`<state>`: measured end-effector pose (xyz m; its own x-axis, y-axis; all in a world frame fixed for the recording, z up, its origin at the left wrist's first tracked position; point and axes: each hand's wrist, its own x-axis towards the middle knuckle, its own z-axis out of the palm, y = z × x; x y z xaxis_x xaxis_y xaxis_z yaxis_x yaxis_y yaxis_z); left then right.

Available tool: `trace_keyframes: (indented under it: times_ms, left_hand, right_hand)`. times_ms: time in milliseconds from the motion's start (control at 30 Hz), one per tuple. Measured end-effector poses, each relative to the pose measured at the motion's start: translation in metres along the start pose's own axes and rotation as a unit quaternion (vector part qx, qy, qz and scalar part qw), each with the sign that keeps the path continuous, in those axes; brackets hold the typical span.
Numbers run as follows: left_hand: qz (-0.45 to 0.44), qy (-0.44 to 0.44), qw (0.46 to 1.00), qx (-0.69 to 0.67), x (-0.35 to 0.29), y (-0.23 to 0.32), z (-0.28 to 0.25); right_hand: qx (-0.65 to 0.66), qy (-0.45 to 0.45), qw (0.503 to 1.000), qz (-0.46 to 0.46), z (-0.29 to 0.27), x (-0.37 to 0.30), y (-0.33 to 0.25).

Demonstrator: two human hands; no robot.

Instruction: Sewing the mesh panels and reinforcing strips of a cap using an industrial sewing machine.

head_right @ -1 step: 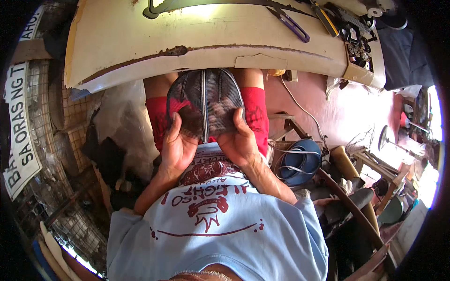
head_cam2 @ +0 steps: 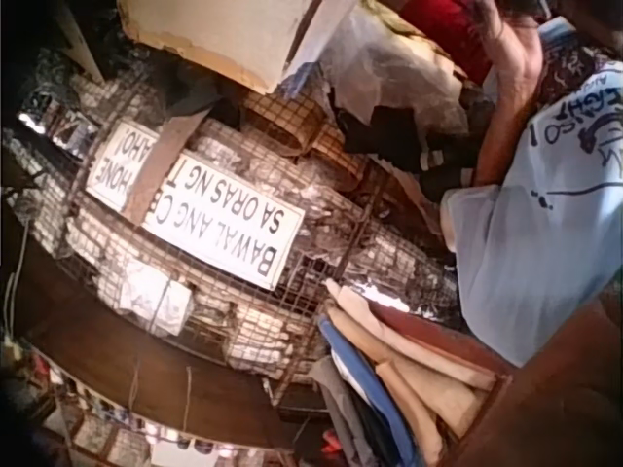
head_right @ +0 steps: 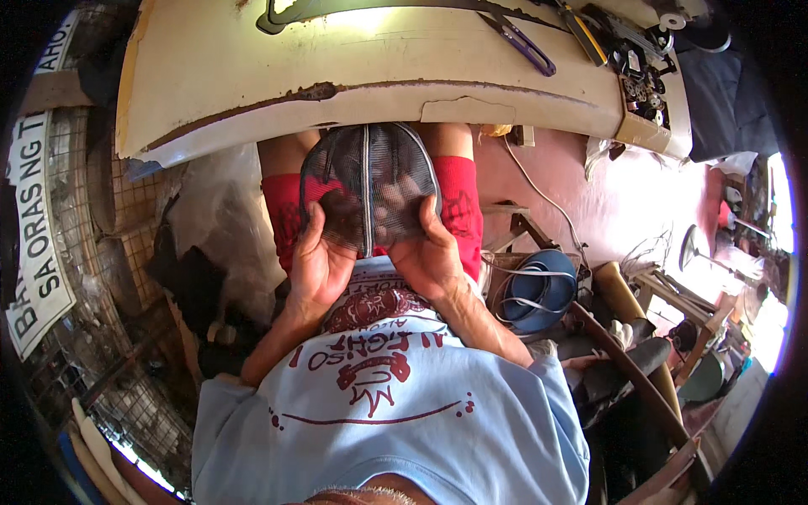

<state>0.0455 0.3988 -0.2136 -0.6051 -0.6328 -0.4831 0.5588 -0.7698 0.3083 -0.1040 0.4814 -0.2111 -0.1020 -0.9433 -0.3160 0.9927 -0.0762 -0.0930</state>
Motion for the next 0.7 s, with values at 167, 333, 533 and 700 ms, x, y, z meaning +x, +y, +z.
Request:
trace_keyframes:
  times_ms: [167, 333, 533, 700]
  left_hand:
    - [-0.007, -0.176, 0.982, -0.073, 0.005, 0.008, 0.001]
    - [0.019, -0.163, 0.977, -0.133, -0.006, 0.017, -0.001]
    - [0.011, -0.254, 0.946, -0.199, -0.015, 0.028, -0.029]
    - [-0.008, -0.21, 0.951, -0.226, -0.025, 0.032, -0.04]
  right_hand:
    - [-0.063, 0.001, 0.998, 0.024, 0.006, -0.008, 0.0]
    - [-0.148, 0.001, 0.988, 0.053, 0.003, -0.016, -0.006]
    - [0.013, -0.042, 0.999, 0.004, -0.025, -0.026, -0.009]
    - [0.016, 0.024, 1.0, 0.001, -0.031, -0.034, -0.015]
